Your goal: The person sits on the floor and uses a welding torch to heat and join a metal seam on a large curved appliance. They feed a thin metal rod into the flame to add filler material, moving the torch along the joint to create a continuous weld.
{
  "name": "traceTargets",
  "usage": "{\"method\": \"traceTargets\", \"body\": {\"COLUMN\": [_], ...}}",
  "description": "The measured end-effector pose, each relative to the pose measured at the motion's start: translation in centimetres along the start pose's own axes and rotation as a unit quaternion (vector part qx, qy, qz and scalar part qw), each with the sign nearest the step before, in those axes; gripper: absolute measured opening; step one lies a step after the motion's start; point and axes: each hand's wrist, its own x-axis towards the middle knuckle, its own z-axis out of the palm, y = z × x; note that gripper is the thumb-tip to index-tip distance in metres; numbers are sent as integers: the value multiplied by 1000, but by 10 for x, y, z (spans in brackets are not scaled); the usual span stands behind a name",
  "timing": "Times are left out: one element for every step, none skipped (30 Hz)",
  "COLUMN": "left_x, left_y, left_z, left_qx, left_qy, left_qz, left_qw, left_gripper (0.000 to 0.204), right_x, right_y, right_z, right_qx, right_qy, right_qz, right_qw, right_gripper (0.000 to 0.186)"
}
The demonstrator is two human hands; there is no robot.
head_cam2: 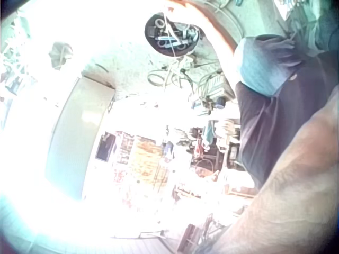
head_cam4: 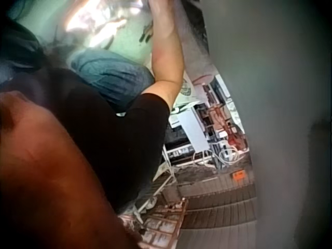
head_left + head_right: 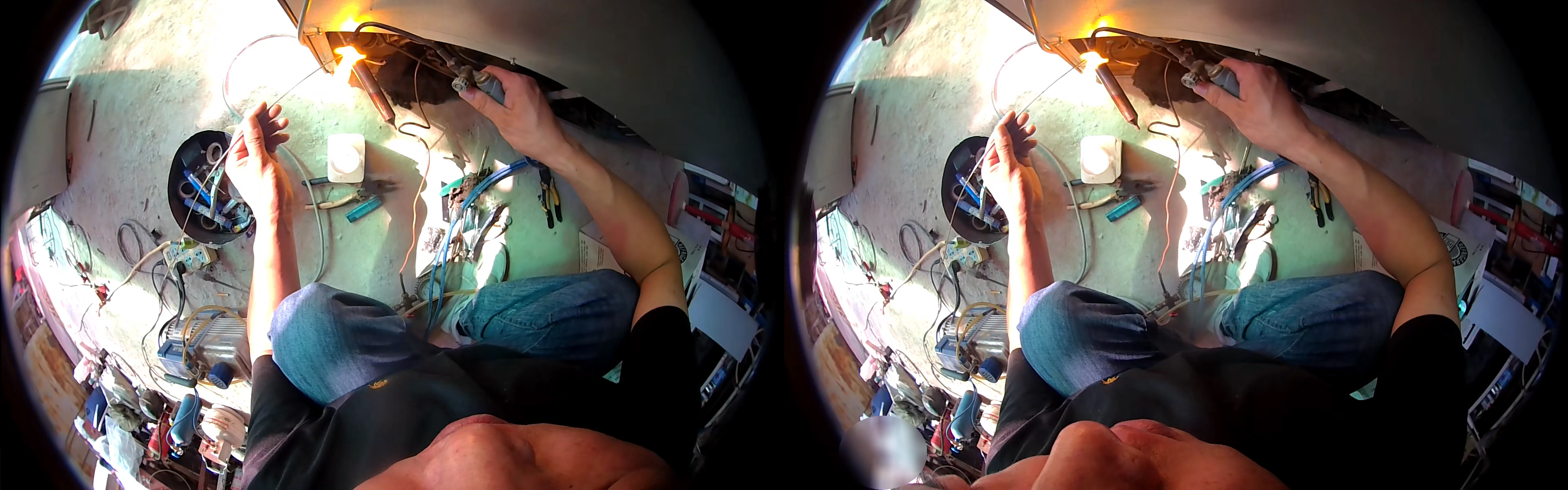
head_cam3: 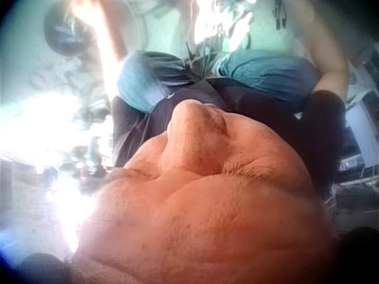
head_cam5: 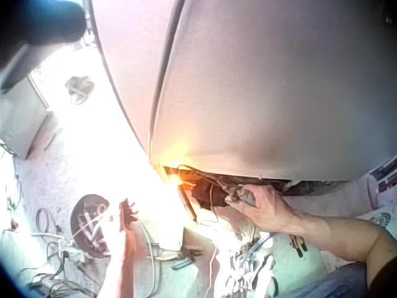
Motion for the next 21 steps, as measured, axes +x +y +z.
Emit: {"method": "traceTargets", "body": {"left_x": [-1,-1,0,0,1,1,1,1,1,0,0,0,0,0,0,1,1,1,1,0,0], "left_y": [1,2,2,1,1,0,0,-1,-1,-1,-1,-1,-1,-1,-1,-1,0,0,1,1,3], "left_z": [1,1,0,0,0,0,1,2,2,2,2,2,1,1,1,1,1,2,3,5,6], "left_qx": [0,0,1,3,4,4,4,5,2,-1,-4,-3,-2,-1,0,1,2,5,8,12,18], "left_qy": [-1,-2,-1,0,2,1,1,1,0,0,-1,-1,-1,-1,-2,-3,-4,-6,-9,-11,-14], "left_qz": [0,1,1,0,0,-1,-3,-4,-4,-5,-5,-4,-4,-3,-2,-1,0,4,7,10,17], "left_qw": [1000,1000,1000,1000,1000,1000,1000,1000,1000,1000,1000,1000,1000,1000,1000,1000,1000,1000,1000,1000,1000], "left_gripper": [33,34,34,34,34,34,34,34,34,34,34,34,34,34,34,34,34,34,34,33,34], "right_x": [0,1,1,1,1,1,0,0,0,0,0,0,1,1,1,1,1,1,0,0,-1], "right_y": [-1,-3,-4,-4,-4,-4,-4,-3,-3,-2,-1,0,0,-1,-2,-3,-5,-6,-4,-2,-1], "right_z": [0,-1,-1,-2,-2,-2,-2,-2,-2,-2,-2,-1,-1,-1,-1,-2,-3,-3,-2,-1,0], "right_qx": [0,1,0,0,1,-1,-1,-1,-1,-4,-8,-12,-12,-11,-11,-13,-15,-17,-21,-24,-26], "right_qy": [-2,-4,-6,-8,-9,-11,-9,-7,-5,-5,-5,-4,-6,-8,-10,-11,-11,-11,-4,2,10], "right_qz": [2,5,8,10,11,13,11,8,4,4,5,5,12,19,26,27,29,31,23,15,6], "right_qw": [1000,1000,1000,1000,1000,1000,1000,1000,1000,1000,1000,1000,1000,1000,1000,999,999,999,1000,1000,1000], "right_gripper": [36,36,36,36,36,35,36,36,36,36,36,36,36,36,36,37,38,39,40,41,42]}}
